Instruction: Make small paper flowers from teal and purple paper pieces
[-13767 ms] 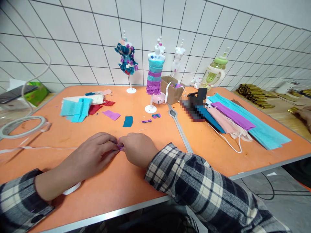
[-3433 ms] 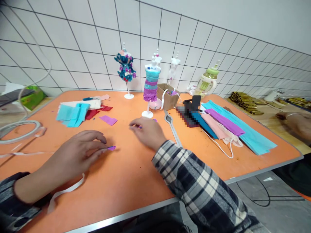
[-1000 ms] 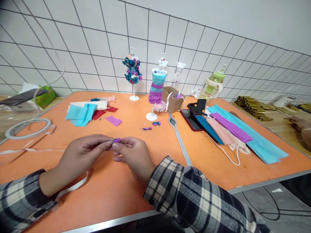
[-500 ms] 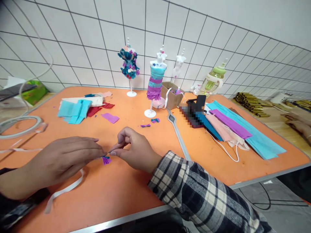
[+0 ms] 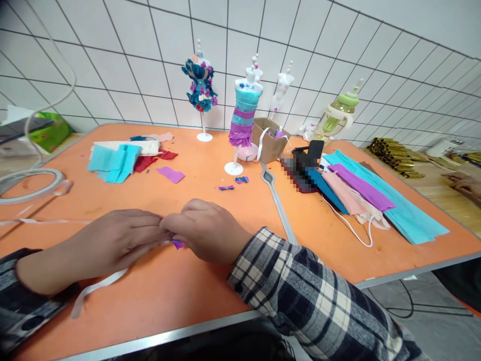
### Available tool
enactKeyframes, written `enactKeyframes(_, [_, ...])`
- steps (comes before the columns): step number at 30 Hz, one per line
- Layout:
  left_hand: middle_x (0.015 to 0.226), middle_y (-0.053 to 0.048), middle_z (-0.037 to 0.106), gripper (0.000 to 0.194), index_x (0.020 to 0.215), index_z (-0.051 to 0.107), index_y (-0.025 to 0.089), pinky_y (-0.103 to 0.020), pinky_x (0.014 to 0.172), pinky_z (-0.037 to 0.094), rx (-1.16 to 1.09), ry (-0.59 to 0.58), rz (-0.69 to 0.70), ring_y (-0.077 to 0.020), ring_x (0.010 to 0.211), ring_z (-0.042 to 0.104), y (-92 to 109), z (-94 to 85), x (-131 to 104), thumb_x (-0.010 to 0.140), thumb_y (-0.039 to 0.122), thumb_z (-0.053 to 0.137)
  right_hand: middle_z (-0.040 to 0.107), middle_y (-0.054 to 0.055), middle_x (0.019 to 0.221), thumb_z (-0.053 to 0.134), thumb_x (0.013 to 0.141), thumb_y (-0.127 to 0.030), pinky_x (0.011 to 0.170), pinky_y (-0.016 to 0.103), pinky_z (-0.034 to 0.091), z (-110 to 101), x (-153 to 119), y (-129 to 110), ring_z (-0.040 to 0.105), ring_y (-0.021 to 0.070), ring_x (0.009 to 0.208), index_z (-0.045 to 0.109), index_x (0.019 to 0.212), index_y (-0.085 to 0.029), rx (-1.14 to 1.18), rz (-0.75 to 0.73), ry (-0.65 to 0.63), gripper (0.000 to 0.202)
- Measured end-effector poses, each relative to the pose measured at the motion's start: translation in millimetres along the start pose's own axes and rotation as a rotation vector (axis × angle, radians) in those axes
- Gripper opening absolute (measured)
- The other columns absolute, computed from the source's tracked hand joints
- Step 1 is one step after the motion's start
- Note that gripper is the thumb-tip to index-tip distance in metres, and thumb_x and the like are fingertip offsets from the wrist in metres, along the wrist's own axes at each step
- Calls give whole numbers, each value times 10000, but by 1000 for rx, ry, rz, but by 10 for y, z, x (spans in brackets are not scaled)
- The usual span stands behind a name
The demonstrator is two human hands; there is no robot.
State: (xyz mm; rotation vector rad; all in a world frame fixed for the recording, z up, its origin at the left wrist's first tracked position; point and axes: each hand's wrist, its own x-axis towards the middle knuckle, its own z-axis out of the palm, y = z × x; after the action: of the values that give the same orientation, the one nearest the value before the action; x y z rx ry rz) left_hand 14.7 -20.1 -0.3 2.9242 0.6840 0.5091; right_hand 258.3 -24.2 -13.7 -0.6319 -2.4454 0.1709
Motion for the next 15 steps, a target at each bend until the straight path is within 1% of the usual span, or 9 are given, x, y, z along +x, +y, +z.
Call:
enactKeyframes(2, [853,-44,788,359,978,762,229,-300,680,492,45,-20,-31,-196,727,714,29,14,21,1049,280,414,653,12,776,479,1026,-129,734,309,403,8,8,-33,547,185,822,666,981,-210,-128,-78,43,209])
enactKeyframes(4, [762,-48,762,378,856,735,206,-305,634,469,90,-35,-91,-201,664,695,58,27,48,1019,278,402,629,7,728,425,1035,-102,721,335,373,6,32,-85,527,194,802,671,986,-213,-246,-125,88,274])
enactKeyframes(6, [691,-40,733,347,756,682,201,-302,602,444,104,-47,-176,-201,620,676,87,42,71,968,255,413,610,5,698,401,1044,-104,705,351,349,-1,66,-147,508,200,781,667,974,-217,-331,-144,96,297])
enactKeyframes(9, [689,-39,729,263,740,658,206,-302,606,439,104,-40,-317,-208,637,681,137,58,95,894,231,446,579,4,663,384,1039,-94,658,363,318,4,99,-231,470,203,728,651,920,-216,-390,-124,93,317])
enactKeyframes(11, [685,-41,721,251,731,661,211,-304,603,435,111,5,-405,-213,644,679,177,56,108,873,250,458,583,10,674,394,1025,-90,638,366,318,36,101,-271,461,205,715,641,916,-208,-372,-59,118,295])
enactKeyframes(12, [670,-37,711,255,719,660,213,-302,594,430,105,40,-449,-210,631,672,197,52,116,872,270,465,599,14,699,412,1015,-94,637,362,329,62,98,-287,468,202,721,638,928,-204,-334,0,142,265])
enactKeyframes(14, [653,-20,707,267,706,666,219,-292,580,429,43,125,-537,-195,608,664,230,44,134,877,318,488,642,17,771,478,989,-123,655,340,374,126,97,-318,496,186,738,627,951,-203,-170,176,227,173])
enactKeyframes(15, [658,-10,717,269,715,679,222,-285,580,438,-12,175,-578,-187,605,668,240,42,143,881,342,504,660,17,820,521,961,-135,665,324,400,159,101,-335,518,174,749,619,956,-206,-39,291,285,120])
